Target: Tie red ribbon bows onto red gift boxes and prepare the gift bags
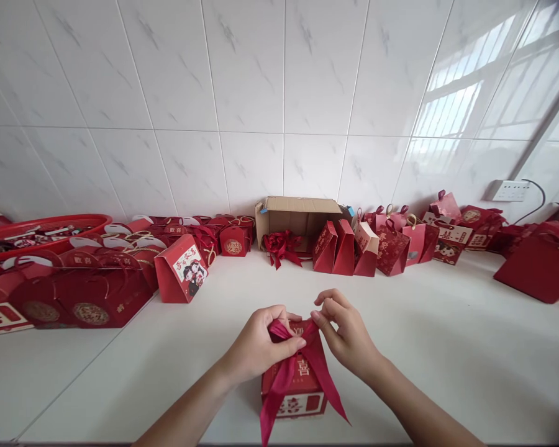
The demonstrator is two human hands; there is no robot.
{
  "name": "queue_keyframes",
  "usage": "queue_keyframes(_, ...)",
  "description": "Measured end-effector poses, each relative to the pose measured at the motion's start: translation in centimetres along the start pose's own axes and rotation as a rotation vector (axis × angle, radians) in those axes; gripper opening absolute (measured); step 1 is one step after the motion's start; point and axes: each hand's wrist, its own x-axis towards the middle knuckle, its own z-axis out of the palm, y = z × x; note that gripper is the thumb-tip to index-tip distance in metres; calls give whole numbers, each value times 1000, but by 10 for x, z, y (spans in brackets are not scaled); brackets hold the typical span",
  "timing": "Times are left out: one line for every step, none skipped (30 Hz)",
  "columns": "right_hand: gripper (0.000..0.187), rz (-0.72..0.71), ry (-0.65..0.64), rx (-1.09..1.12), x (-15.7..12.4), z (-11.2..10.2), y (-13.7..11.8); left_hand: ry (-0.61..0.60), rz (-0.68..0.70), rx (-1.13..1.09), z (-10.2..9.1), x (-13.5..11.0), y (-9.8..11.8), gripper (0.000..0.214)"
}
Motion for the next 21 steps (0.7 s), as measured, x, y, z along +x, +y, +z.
queue_keyframes(36, 24, -21, 31, -1, -2, 0, 0, 2, -10, 0, 0, 0, 28)
queue_keyframes(35, 63, -55, 82, -2, -5, 1, -3, 5, -22, 0, -1, 0, 28)
queue_keyframes(36, 107, -101, 148, -3, -9, 3, -4, 13, -33, -1, -2, -1, 28)
queue_keyframes(38, 143, -164, 222, -6, -14, 5, 8, 31, -43, -2, -3, -3, 29)
queue_keyframes(42, 158, -246, 292, -9, -19, 8, 36, 55, -52, -4, -4, -5, 31)
queue_keyframes(56, 153, -340, 345, -12, -24, 12, 80, 80, -62, -6, -6, -8, 35)
queue_keyframes(80, 137, -442, 369, -16, -27, 14, 137, 97, -74, -8, -8, -12, 39)
queue_keyframes(108, 124, -539, 366, -20, -29, 17, 197, 98, -88, -10, -11, -16, 42)
queue_keyframes(130, 133, -604, 341, -24, -30, 18, 250, 79, -100, -13, -13, -20, 42)
queue_keyframes(142, 165, -631, 308, -29, -28, 17, 286, 40, -108, -15, -16, -24, 43)
queue_keyframes(144, 206, -625, 273, -33, -25, 15, 306, -10, -110, -16, -19, -27, 43)
queue_keyframes(139, 241, -594, 242, -36, -22, 13, 314, -63, -108, -17, -23, -30, 44)
queue_keyframes(133, 262, -552, 216, -39, -20, 10, 302, -115, -103, -17, -27, -32, 47)
queue_keyframes(128, 270, -503, 189, -43, -21, 9, 274, -162, -94, -17, -31, -33, 49)
queue_keyframes(123, 277, -456, 158, -46, -24, 9, 230, -199, -80, -17, -36, -35, 53)
queue_keyframes(120, 296, -409, 131, -49, -30, 12, 185, -229, -57, -17, -42, -37, 57)
queue_keyframes(118, 328, -355, 107, -54, -40, 19, 151, -248, -26, -18, -48, -39, 61)
queue_keyframes(116, 374, -293, 82, -59, -54, 29, 136, -258, 14, -19, -53, -43, 64)
queue_keyframes(115, 436, -223, 66, -64, -69, 42, 139, -257, 60, -21, -58, -48, 65)
queue_keyframes(116, 476, -128, 27, -69, -87, 57, 146, -253, 103, -24, -62, -54, 66)
queue_keyframes(116, 500, -6, -56, -73, -104, 73, 149, -251, 143, -27, -65, -60, 65)
